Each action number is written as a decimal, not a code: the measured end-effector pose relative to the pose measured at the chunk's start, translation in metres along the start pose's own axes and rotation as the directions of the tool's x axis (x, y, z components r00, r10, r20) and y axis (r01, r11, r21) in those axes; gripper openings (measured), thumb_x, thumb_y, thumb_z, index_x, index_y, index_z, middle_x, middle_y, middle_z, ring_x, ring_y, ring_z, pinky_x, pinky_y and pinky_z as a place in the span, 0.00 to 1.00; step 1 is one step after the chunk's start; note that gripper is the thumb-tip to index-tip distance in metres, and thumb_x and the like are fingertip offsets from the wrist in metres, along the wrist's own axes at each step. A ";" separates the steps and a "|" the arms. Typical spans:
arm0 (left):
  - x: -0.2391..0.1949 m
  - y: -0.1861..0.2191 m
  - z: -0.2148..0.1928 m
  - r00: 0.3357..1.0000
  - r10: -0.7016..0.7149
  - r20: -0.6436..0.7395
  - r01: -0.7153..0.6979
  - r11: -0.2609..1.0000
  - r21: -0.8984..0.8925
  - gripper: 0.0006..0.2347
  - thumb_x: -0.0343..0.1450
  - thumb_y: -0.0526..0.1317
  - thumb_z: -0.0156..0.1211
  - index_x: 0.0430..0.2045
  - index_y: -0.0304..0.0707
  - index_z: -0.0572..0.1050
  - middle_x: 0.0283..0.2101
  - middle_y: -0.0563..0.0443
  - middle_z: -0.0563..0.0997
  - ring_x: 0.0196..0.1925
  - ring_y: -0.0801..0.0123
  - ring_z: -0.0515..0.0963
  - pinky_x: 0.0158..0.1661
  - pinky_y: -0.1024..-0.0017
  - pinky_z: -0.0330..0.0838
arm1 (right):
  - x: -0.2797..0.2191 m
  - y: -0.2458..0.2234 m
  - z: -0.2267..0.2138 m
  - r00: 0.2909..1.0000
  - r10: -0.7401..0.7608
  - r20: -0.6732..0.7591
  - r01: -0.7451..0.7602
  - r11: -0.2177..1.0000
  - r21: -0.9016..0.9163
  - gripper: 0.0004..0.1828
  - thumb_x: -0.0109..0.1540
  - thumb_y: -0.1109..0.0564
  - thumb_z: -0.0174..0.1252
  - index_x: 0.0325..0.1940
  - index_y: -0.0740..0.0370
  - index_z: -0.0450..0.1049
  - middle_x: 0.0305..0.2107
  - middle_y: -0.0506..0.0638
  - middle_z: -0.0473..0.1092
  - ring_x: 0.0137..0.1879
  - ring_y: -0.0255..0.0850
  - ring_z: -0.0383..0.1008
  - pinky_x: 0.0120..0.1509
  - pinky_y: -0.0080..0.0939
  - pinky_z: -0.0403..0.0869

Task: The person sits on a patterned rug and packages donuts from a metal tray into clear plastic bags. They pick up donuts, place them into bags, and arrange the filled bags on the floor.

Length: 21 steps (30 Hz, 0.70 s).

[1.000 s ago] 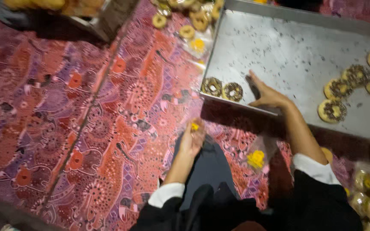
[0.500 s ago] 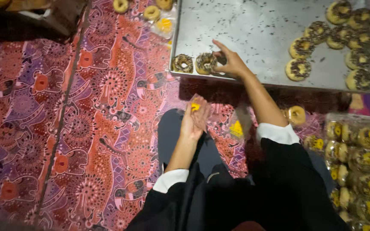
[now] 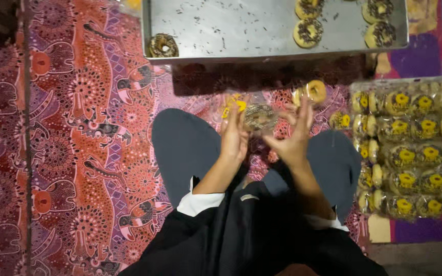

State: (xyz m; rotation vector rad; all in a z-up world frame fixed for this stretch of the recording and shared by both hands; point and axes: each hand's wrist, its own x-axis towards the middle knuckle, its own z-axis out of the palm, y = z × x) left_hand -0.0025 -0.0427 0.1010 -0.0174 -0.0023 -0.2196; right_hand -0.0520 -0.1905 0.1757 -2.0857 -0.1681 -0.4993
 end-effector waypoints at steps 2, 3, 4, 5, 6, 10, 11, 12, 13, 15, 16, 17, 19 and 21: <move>-0.006 -0.017 0.016 0.891 0.190 -0.413 0.050 0.861 0.505 0.21 0.74 0.35 0.60 0.62 0.36 0.63 0.45 0.51 0.80 0.44 0.69 0.84 0.41 0.70 0.83 | 0.001 -0.018 -0.009 1.000 -0.020 0.018 0.019 1.000 0.023 0.70 0.54 0.58 0.76 0.83 0.58 0.30 0.63 0.66 0.64 0.63 0.47 0.76 0.69 0.48 0.74; -0.010 -0.022 0.023 0.875 0.183 -0.448 0.065 0.873 0.483 0.21 0.73 0.35 0.59 0.61 0.39 0.62 0.44 0.50 0.80 0.41 0.68 0.83 0.38 0.69 0.83 | 0.001 -0.026 -0.011 0.999 0.027 0.039 -0.031 0.994 0.102 0.66 0.59 0.59 0.72 0.84 0.59 0.29 0.67 0.64 0.64 0.67 0.47 0.76 0.72 0.47 0.75; -0.009 -0.027 0.028 0.862 0.174 -0.476 0.075 0.886 0.459 0.22 0.72 0.35 0.59 0.60 0.41 0.61 0.42 0.48 0.79 0.39 0.67 0.83 0.35 0.69 0.83 | 0.002 -0.032 -0.015 0.996 0.065 0.060 -0.075 0.981 0.177 0.62 0.64 0.59 0.69 0.85 0.61 0.27 0.70 0.63 0.63 0.71 0.47 0.75 0.75 0.47 0.75; -0.008 -0.030 0.032 0.848 0.164 -0.504 0.084 0.897 0.434 0.22 0.71 0.35 0.58 0.59 0.44 0.60 0.40 0.47 0.79 0.36 0.65 0.83 0.32 0.68 0.82 | 0.002 -0.035 -0.017 0.999 -0.048 -0.002 0.048 0.999 0.024 0.62 0.61 0.60 0.70 0.84 0.60 0.30 0.63 0.57 0.67 0.68 0.49 0.75 0.74 0.53 0.67; -0.010 -0.034 0.034 0.881 0.104 -0.462 0.077 0.932 0.355 0.21 0.72 0.34 0.60 0.60 0.38 0.62 0.44 0.45 0.80 0.37 0.66 0.83 0.32 0.71 0.81 | -0.001 -0.036 -0.018 0.986 -0.158 -0.044 0.150 0.979 -0.138 0.63 0.58 0.61 0.72 0.83 0.60 0.33 0.56 0.52 0.70 0.64 0.51 0.75 0.73 0.60 0.59; -0.016 -0.030 0.028 0.879 -0.079 -0.471 0.207 0.951 0.228 0.20 0.74 0.30 0.61 0.61 0.23 0.66 0.52 0.37 0.80 0.46 0.59 0.85 0.41 0.71 0.82 | -0.005 -0.020 -0.022 0.963 -0.041 -0.265 0.062 0.996 0.071 0.49 0.60 0.57 0.72 0.79 0.61 0.51 0.51 0.51 0.71 0.59 0.43 0.73 0.71 0.48 0.69; -0.014 -0.028 0.026 0.846 -0.105 -0.523 0.264 0.935 0.238 0.20 0.74 0.29 0.60 0.60 0.20 0.65 0.53 0.35 0.79 0.49 0.56 0.86 0.46 0.68 0.84 | 0.003 -0.013 -0.025 0.962 -0.199 -0.187 0.188 0.980 -0.071 0.38 0.58 0.58 0.70 0.68 0.59 0.60 0.49 0.54 0.72 0.58 0.47 0.72 0.68 0.50 0.69; -0.023 -0.025 0.021 0.875 -0.073 -0.479 0.317 0.834 0.452 0.27 0.73 0.29 0.60 0.63 0.36 0.52 0.54 0.39 0.78 0.48 0.58 0.85 0.46 0.68 0.83 | 0.001 -0.010 -0.030 0.944 -0.319 -0.083 0.298 0.934 -0.198 0.26 0.57 0.59 0.69 0.57 0.56 0.68 0.47 0.57 0.74 0.58 0.51 0.72 0.65 0.52 0.68; -0.035 -0.022 0.017 0.903 -0.057 -0.426 0.345 0.686 0.640 0.37 0.72 0.29 0.60 0.67 0.52 0.38 0.55 0.42 0.77 0.47 0.60 0.84 0.45 0.68 0.83 | 0.000 -0.009 -0.033 0.907 -0.420 0.037 0.411 0.859 -0.306 0.16 0.55 0.60 0.68 0.47 0.53 0.77 0.45 0.60 0.75 0.57 0.55 0.71 0.63 0.54 0.68; -0.046 -0.014 0.013 0.980 -0.061 -0.187 0.196 0.359 0.912 0.40 0.70 0.28 0.61 0.69 0.53 0.37 0.59 0.43 0.74 0.51 0.61 0.80 0.46 0.69 0.79 | 0.003 -0.012 -0.041 0.980 -0.004 0.199 0.046 0.978 -0.205 0.10 0.62 0.57 0.63 0.48 0.55 0.80 0.44 0.54 0.77 0.51 0.47 0.77 0.56 0.46 0.73; -0.051 -0.011 0.015 0.997 -0.083 -0.006 0.024 0.219 0.975 0.34 0.68 0.28 0.62 0.67 0.38 0.50 0.62 0.40 0.71 0.55 0.60 0.76 0.49 0.70 0.76 | 0.007 -0.016 -0.045 0.936 0.190 0.297 -0.143 0.974 -0.173 0.10 0.66 0.56 0.61 0.49 0.56 0.82 0.43 0.51 0.78 0.48 0.43 0.80 0.53 0.42 0.76; -0.051 -0.008 0.018 0.977 -0.131 0.170 -0.160 0.081 0.984 0.30 0.66 0.27 0.63 0.66 0.22 0.62 0.64 0.38 0.68 0.59 0.59 0.73 0.51 0.70 0.72 | 0.011 -0.022 -0.049 0.931 0.220 0.290 -0.186 0.972 -0.143 0.09 0.66 0.56 0.62 0.49 0.56 0.82 0.42 0.50 0.78 0.46 0.43 0.81 0.51 0.42 0.76; -0.062 -0.008 0.025 0.999 -0.050 -0.004 0.018 0.297 0.955 0.15 0.76 0.31 0.58 0.58 0.25 0.73 0.55 0.40 0.80 0.54 0.60 0.81 0.53 0.70 0.76 | 0.008 -0.035 -0.056 0.908 0.288 0.304 -0.275 0.957 -0.088 0.08 0.66 0.58 0.63 0.49 0.56 0.81 0.39 0.49 0.78 0.41 0.43 0.82 0.47 0.41 0.77; -0.064 -0.010 0.037 0.993 -0.063 -0.102 0.120 0.447 0.886 0.10 0.80 0.34 0.54 0.50 0.28 0.78 0.48 0.43 0.85 0.50 0.62 0.85 0.53 0.70 0.79 | 0.008 -0.042 -0.062 0.955 -0.108 0.277 0.182 0.949 -0.257 0.16 0.61 0.62 0.60 0.54 0.62 0.81 0.39 0.55 0.75 0.43 0.50 0.76 0.48 0.45 0.74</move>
